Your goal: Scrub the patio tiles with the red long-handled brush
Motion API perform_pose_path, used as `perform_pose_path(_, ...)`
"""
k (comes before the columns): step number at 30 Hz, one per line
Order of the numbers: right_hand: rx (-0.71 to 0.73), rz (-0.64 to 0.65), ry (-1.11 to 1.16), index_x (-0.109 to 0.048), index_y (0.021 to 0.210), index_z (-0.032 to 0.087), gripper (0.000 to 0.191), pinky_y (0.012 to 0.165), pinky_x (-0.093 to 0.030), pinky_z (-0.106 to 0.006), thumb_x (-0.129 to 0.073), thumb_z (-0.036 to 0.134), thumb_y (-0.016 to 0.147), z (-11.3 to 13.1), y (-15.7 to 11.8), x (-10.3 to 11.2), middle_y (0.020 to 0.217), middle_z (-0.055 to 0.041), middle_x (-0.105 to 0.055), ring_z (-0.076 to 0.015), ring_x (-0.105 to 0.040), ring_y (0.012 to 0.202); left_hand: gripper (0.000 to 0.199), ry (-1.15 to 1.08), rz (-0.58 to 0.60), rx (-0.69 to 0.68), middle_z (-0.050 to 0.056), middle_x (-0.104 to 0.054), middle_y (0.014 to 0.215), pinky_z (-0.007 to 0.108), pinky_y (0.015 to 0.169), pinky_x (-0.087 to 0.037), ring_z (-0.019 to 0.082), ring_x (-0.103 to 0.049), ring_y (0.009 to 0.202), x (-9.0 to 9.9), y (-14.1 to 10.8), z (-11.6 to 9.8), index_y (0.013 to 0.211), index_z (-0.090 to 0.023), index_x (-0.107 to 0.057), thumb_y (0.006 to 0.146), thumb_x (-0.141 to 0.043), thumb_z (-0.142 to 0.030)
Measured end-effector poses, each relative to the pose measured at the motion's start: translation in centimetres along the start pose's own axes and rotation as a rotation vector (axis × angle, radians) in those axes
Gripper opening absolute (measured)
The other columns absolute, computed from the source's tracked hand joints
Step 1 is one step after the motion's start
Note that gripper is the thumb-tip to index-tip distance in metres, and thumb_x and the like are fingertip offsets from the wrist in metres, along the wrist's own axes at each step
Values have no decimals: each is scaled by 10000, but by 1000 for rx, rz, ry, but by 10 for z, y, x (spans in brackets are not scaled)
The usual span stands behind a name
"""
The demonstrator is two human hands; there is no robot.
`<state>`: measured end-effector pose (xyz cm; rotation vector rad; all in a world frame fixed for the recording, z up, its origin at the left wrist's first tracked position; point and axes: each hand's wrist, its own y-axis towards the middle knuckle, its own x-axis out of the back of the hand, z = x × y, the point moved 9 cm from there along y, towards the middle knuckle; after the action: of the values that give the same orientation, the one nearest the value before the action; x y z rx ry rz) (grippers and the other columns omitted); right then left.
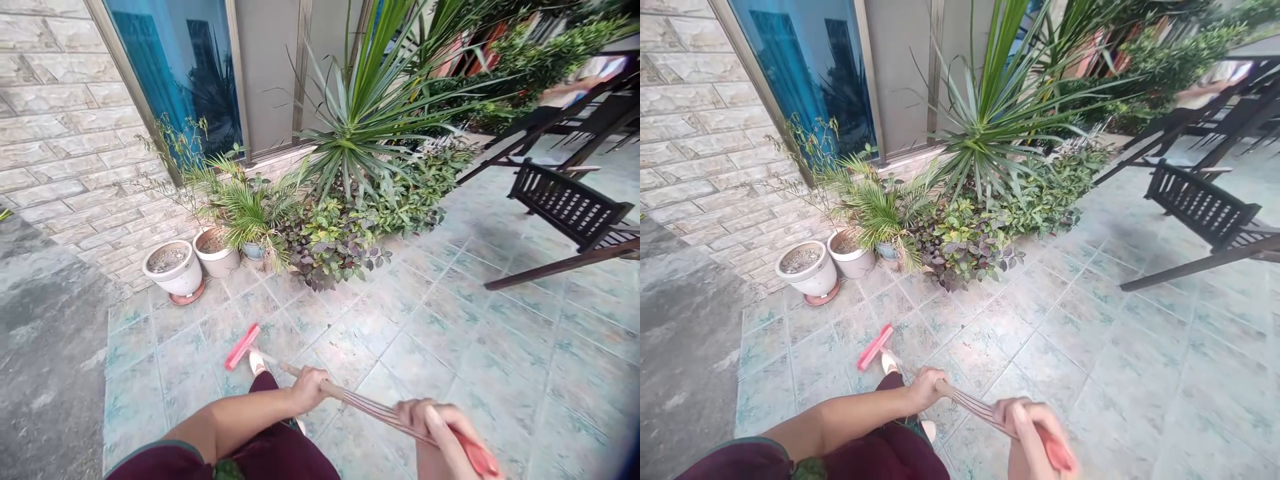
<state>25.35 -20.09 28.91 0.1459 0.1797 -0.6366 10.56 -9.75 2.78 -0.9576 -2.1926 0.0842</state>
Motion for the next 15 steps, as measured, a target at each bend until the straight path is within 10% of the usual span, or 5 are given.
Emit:
perform_pose_path(4,-155,-96,98,-501,580,199,532,561,-433,-284,-890,497,789,-31,11,0,555,45,-438,-119,-502,560,145,25,159,96,29,-826,881,256,855,-512,203,-747,909,-13,13,5,916,-161,-856,818,-859,-267)
perform_pose_path(15,-57,83,64,-452,572,198,510,518,-383,-269,-780,380,917,-25,66,-16,513,40,-432,-106,-465,510,225,163,366,1,21,-846,912,246,889,-535,206,-771,965,-4,63,-22,994,-229,-876,883,-796,-407)
